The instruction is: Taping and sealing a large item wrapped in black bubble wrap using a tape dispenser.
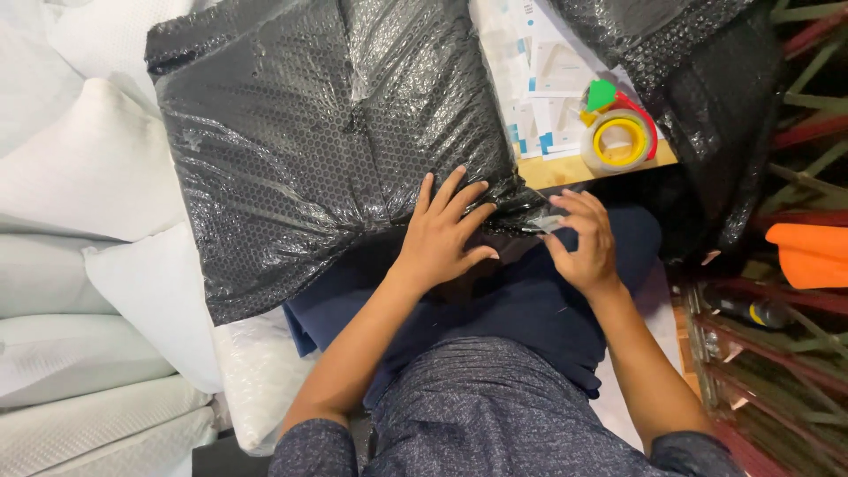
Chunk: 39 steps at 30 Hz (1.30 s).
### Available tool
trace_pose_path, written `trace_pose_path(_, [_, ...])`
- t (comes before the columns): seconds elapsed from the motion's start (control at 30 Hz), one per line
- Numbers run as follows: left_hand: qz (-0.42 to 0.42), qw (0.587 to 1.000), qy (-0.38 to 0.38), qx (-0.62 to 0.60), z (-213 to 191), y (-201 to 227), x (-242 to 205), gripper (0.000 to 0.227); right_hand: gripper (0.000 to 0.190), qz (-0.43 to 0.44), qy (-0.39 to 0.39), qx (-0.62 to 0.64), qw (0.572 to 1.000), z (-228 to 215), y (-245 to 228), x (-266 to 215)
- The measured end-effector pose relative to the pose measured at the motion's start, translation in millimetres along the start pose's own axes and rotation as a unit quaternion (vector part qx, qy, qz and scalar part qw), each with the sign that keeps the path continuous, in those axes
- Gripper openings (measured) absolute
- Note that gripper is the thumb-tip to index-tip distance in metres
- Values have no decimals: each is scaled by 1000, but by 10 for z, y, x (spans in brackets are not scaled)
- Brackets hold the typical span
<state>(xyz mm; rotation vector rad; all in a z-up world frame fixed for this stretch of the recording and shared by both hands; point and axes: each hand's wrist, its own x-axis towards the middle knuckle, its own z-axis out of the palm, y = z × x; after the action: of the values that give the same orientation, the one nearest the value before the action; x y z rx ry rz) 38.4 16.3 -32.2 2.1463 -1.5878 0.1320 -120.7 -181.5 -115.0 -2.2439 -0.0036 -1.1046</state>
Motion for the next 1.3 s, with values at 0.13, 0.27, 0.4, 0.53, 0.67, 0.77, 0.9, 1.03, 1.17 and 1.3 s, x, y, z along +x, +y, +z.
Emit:
trace_pose_path(0.13, [-8, 1000, -14, 25, 135, -36, 32, 63, 33, -11, 10, 34, 999, 120, 171, 158])
trace_pose_path(0.27, [-31, 999, 18, 42, 285, -78, 31, 59, 30, 40, 12, 132, 990, 201, 318, 246])
trace_pose_path(0.4, [-57, 996, 53, 41, 441, -127, 13, 47, 30, 122, 17, 235, 964, 356, 397, 335])
trace_pose_path(0.53, [-88, 992, 82, 34, 524, -125, 53, 33, 40, 195, 22, 301, 933, 584, 534, 422])
trace_pose_path(0.67, [-124, 988, 84, 19, 487, -109, 104, 24, 52, 262, 9, 375, 889, 802, 811, 413])
trace_pose_path(0.77, [-158, 984, 81, 6, 459, -96, 159, 27, 57, 292, 7, 388, 874, 915, 943, 412])
trace_pose_path(0.9, [-190, 979, 64, 42, 507, -88, 288, 48, 59, 355, 8, 343, 869, 975, 953, 412])
trace_pose_path(1.03, [-197, 972, 73, 104, 556, -107, 434, 35, 59, 366, 11, 321, 874, 993, 935, 422])
trace_pose_path(1.17, [-221, 969, 71, 90, 476, -106, 520, 14, 60, 350, 44, 417, 838, 915, 870, 362])
trace_pose_path(1.3, [-236, 965, 80, 83, 538, -130, 511, 15, 66, 349, 66, 477, 804, 924, 842, 236])
